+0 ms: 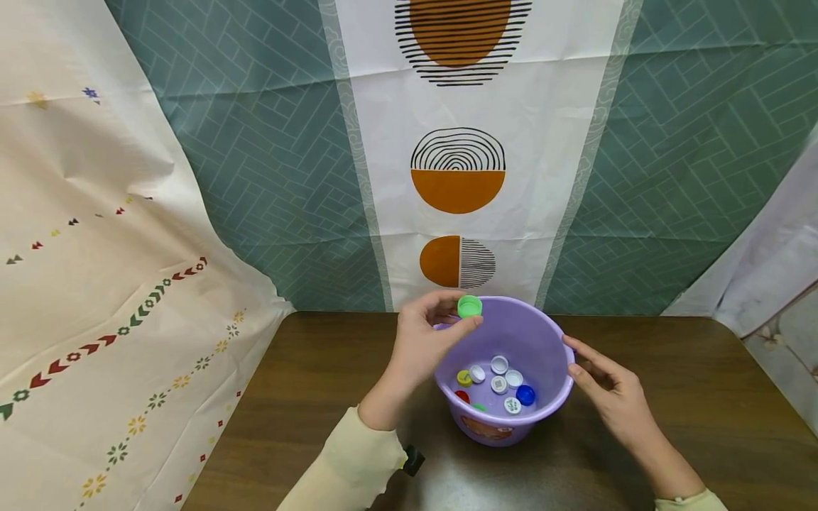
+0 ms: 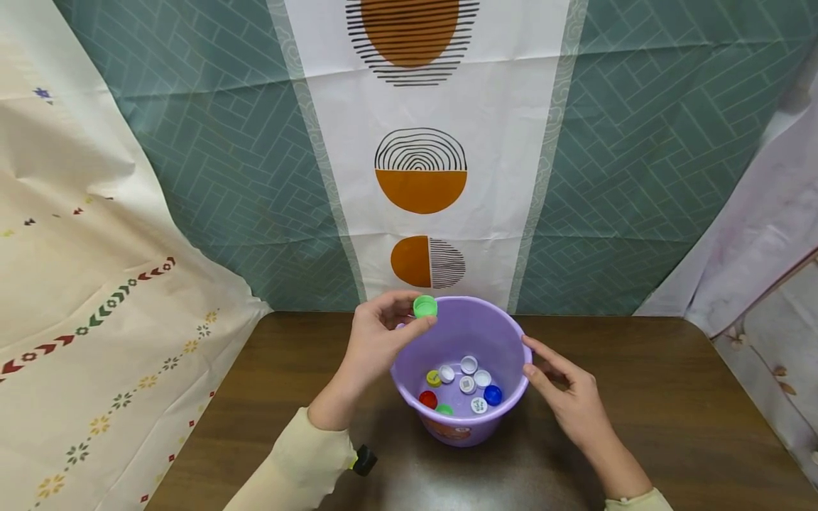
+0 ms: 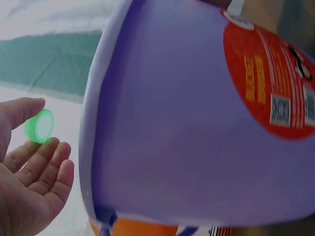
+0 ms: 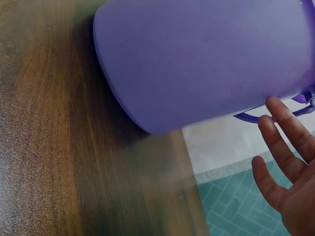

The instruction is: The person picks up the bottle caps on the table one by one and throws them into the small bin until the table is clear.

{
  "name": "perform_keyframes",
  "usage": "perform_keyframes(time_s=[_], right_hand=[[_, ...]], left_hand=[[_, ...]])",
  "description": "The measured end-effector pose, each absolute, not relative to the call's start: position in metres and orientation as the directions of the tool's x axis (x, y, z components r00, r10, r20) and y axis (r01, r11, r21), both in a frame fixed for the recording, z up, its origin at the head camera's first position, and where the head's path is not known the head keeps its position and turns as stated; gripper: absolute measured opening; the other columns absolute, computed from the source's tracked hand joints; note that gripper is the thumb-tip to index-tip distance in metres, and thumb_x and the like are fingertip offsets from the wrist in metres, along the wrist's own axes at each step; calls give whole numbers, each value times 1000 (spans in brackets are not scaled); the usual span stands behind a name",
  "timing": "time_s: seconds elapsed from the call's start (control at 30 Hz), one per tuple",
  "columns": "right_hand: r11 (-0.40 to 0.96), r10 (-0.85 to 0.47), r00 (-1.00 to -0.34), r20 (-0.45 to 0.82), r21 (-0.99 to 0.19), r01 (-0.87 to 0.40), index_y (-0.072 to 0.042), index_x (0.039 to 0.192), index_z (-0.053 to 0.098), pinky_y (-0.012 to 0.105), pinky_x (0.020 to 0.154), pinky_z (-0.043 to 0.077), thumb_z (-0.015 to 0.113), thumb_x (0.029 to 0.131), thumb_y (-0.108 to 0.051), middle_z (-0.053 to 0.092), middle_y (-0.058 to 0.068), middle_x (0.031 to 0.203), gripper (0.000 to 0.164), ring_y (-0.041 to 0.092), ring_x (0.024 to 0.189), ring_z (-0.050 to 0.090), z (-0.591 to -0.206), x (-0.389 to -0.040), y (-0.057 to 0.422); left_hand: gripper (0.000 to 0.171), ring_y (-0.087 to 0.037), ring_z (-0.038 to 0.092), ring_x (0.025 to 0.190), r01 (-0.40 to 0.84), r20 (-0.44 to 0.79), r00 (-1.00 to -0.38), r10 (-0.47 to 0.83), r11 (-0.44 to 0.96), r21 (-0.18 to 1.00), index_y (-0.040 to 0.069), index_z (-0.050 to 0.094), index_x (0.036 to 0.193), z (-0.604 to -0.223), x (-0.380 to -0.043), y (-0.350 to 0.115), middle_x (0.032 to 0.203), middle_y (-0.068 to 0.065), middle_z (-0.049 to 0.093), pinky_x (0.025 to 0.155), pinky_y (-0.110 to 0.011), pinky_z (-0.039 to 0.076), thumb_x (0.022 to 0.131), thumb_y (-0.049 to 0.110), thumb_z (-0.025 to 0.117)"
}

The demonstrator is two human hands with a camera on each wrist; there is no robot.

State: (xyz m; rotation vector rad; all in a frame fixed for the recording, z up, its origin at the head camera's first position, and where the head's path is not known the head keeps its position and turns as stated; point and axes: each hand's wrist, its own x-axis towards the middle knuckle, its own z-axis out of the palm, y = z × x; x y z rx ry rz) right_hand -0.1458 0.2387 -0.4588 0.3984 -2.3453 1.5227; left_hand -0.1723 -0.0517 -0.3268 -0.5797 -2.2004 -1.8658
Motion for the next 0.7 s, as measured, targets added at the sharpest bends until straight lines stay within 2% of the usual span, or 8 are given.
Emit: perform_keyframes(time_s=[0.17,0.3,0.4,0.53,0.7], right_hand=[[392,-67,-910,410,-827,-402,-14,135,51,20,69,53,59,90,-5,63,-5,123,47,6,87,66,-458,-146,238],[387,-69,-908,413,-828,-406,-13,135,51,21,70,54,59,90,-5,65,3,118,47,6,88,67,-458,-146,238],[382,-68,-907,415,-829,-408,-13,135,51,21,69,54,59,90,-4,67,6,114,46,7,87,67,-458,-146,239],[390,-67,-907,416,-826,-407,-14,135,51,21,67,53,60,90,-5,67,1,113,47,7,86,67,-459,-147,240],[393,-64,-908,413,-826,-403,-14,135,51,21,67,53,60,90,-5,67,-1,113,47,7,86,66,-460,-147,240]], left_hand=[[32,-23,66,85,414,389,-904,177,129,901,4,67,104,-325,-170,-43,93,-13,70,79,-36,55,76,13,77],[32,-22,66,85,418,393,-901,183,129,899,3,67,104,-327,-169,-39,93,-13,70,78,-33,56,76,13,77],[32,-23,66,85,419,393,-900,188,124,899,3,67,105,-326,-168,-36,94,-14,70,80,-38,55,76,12,77],[31,-26,65,86,418,392,-899,196,115,901,2,67,104,-325,-167,-33,93,-15,70,82,-47,53,76,11,76],[31,-23,66,86,422,393,-897,200,130,897,3,67,104,-325,-167,-31,93,-14,70,82,-47,53,76,12,76]])
